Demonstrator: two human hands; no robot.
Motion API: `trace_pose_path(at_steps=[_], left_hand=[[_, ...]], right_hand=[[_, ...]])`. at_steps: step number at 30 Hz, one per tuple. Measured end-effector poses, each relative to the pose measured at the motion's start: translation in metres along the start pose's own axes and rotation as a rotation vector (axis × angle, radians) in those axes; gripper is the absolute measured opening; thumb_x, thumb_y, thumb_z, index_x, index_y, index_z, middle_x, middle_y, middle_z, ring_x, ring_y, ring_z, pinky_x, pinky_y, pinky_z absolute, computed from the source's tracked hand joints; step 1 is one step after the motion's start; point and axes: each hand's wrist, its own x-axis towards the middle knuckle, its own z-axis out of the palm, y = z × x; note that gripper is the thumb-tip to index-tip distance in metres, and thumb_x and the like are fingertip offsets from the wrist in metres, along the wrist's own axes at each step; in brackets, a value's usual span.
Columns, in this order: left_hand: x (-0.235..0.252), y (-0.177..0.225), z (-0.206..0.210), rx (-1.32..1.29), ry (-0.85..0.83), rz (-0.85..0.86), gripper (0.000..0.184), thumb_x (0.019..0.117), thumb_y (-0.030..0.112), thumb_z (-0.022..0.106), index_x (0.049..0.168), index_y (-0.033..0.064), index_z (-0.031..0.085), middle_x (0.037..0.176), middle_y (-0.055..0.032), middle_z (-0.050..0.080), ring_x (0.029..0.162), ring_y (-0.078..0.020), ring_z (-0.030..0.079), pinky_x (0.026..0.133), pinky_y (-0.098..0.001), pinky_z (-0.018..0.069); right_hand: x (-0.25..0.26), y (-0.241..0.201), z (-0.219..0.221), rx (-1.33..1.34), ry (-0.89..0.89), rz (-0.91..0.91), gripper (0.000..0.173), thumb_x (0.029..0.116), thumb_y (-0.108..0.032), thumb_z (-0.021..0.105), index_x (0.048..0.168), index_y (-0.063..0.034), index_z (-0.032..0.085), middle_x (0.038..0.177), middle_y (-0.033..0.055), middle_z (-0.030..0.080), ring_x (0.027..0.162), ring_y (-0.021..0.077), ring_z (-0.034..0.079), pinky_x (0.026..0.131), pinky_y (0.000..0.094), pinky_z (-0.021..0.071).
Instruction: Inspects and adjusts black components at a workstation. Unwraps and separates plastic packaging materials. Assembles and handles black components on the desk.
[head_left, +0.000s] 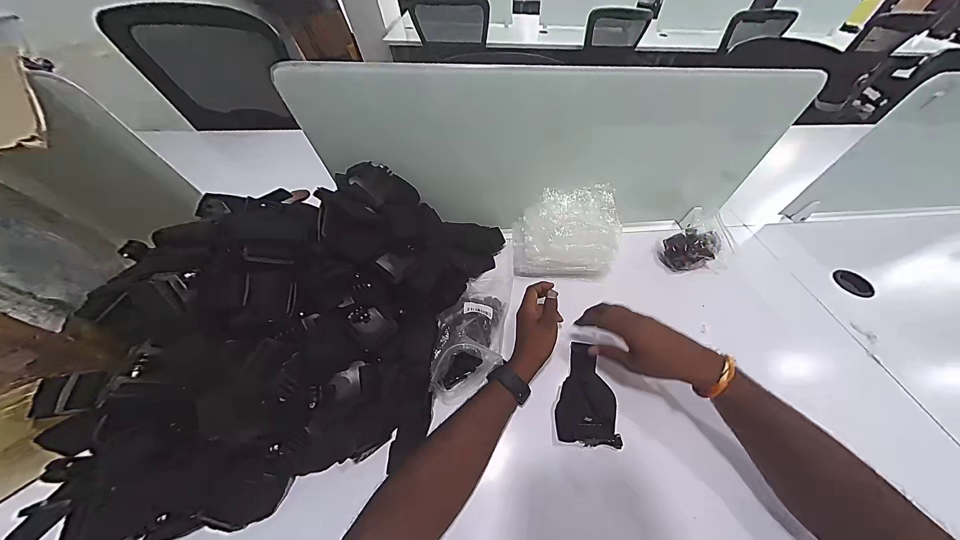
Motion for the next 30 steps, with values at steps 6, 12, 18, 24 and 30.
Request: trace_pose_path(at_steps=[6, 12, 18, 24, 30], left_hand=[[-0.003, 0.001, -0.001, 0.035, -0.044, 0.008, 0.026, 0.108, 0.016, 0.047, 0.124, -0.0008, 0.059, 0.095, -0.0097, 0.067, 0.068, -0.0127, 0.062, 0.062, -0.0273, 0.054], [-0.014, 0.01, 0.003, 0.113, -0.179, 0.101, 0.026, 0.101, 0.021, 0.058, 0.114, 0.0001, 0.065, 0.095, -0.0074, 0.066, 0.073, -0.0097, 0.06, 0.065, -0.0257, 0.0518], [-0.016, 0.007, 0.007, 0.227, -0.175, 0.225, 0.025, 0.1014, 0.021, 0.056, 0.112, 0.0019, 0.068, 0.106, -0.0082, 0.067, 0.086, -0.0114, 0.061, 0.073, -0.0278, 0.0499], [-0.023, 0.01, 0.007, 0.29, -0.245, 0.524, 0.031, 0.1015, 0.024, 0.055, 0.109, -0.0024, 0.069, 0.116, -0.0168, 0.069, 0.111, -0.0227, 0.064, 0.095, -0.0383, 0.0526], [-0.033, 0.013, 0.011, 0.338, -0.509, 0.757, 0.056, 0.0912, 0.046, 0.072, 0.123, 0.001, 0.066, 0.13, -0.0168, 0.064, 0.127, -0.0274, 0.058, 0.111, -0.0448, 0.0464]], right_hand=[[-0.018, 0.013, 0.044, 0.064, -0.022, 0.015, 0.028, 0.0996, -0.027, 0.061, 0.125, -0.018, 0.067, 0.12, 0.0113, 0.062, 0.112, 0.0284, 0.061, 0.095, 0.0472, 0.052], [-0.042, 0.014, 0.033, -0.117, 0.425, 0.233, 0.038, 0.1019, -0.037, 0.057, 0.128, -0.0117, 0.067, 0.13, 0.0137, 0.063, 0.121, 0.0316, 0.059, 0.1, 0.0514, 0.0489], [-0.068, -0.041, 0.065, -0.242, 0.259, 0.016, 0.045, 0.095, -0.049, 0.063, 0.115, -0.0089, 0.069, 0.101, 0.0113, 0.069, 0.092, 0.0294, 0.069, 0.073, 0.046, 0.0576], [-0.059, -0.027, 0.076, -0.092, 0.39, 0.08, 0.027, 0.0966, -0.019, 0.058, 0.117, -0.0055, 0.07, 0.099, 0.0112, 0.072, 0.087, 0.0231, 0.071, 0.077, 0.0371, 0.0594], [-0.069, -0.003, 0.046, 0.663, 0.673, 0.039, 0.011, 0.0944, -0.006, 0.064, 0.103, -0.0024, 0.069, 0.085, -0.0004, 0.07, 0.069, 0.004, 0.065, 0.063, 0.0214, 0.057]])
